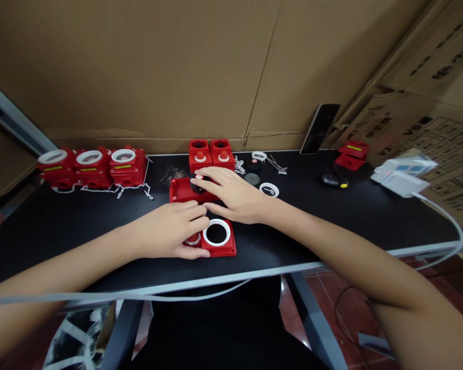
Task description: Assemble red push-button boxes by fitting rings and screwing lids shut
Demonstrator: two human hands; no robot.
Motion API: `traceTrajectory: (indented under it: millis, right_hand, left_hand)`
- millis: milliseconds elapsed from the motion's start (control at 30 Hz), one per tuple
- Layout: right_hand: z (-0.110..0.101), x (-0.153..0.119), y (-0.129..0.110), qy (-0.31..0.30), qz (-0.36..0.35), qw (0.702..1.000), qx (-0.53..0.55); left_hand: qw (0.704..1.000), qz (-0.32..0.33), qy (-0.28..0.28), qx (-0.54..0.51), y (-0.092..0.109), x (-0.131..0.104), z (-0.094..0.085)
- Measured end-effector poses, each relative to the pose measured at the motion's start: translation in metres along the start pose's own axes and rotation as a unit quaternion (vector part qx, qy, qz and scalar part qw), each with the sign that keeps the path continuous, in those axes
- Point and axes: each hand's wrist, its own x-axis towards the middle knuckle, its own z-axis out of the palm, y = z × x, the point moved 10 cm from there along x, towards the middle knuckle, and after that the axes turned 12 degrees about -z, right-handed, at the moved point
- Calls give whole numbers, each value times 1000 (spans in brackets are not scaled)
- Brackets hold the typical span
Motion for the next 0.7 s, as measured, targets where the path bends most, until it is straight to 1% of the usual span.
traceTrajectory:
  millis: [67,167,233,267,333,400,467,500,567,700]
  right_hand:
    - [-7,-1,0,8,2,1000,0]
    - [-35,-10,7,33,13,999,-8]
    - [-54,-24,24,29,51,998,-15]
    - [-59,-34,35,9,81,996,-17]
    - [-60,-55,62,-59,155,986,-33]
    - [-54,-77,86,-134,223,964,-62]
    - [-46,-91,101,-181,268,943,-78]
    - [-42,-94,105,-195,279,937,-83]
    - [-38,-93,106,-204,279,934,-91]
    - [-40,-87,103,-197,274,937,-88]
  left_hand:
    - [1000,-1,-1,-1,0,0,0]
    - [1000,-1,-1,0,0,0,0]
    - [1000,0,0,-4,1,0,0]
    - [1000,0,1,-8,2,0,-1]
    - [1000,-1,2,-14,2,0,-1]
    - [1000,-3,1,-15,2,1,0]
    - [1000,-6,-5,-13,1,1,1]
    - [1000,-8,-8,-13,1,1,2]
    - [1000,-13,-17,-13,0,0,3]
    - [1000,-15,-22,-16,-1,0,4]
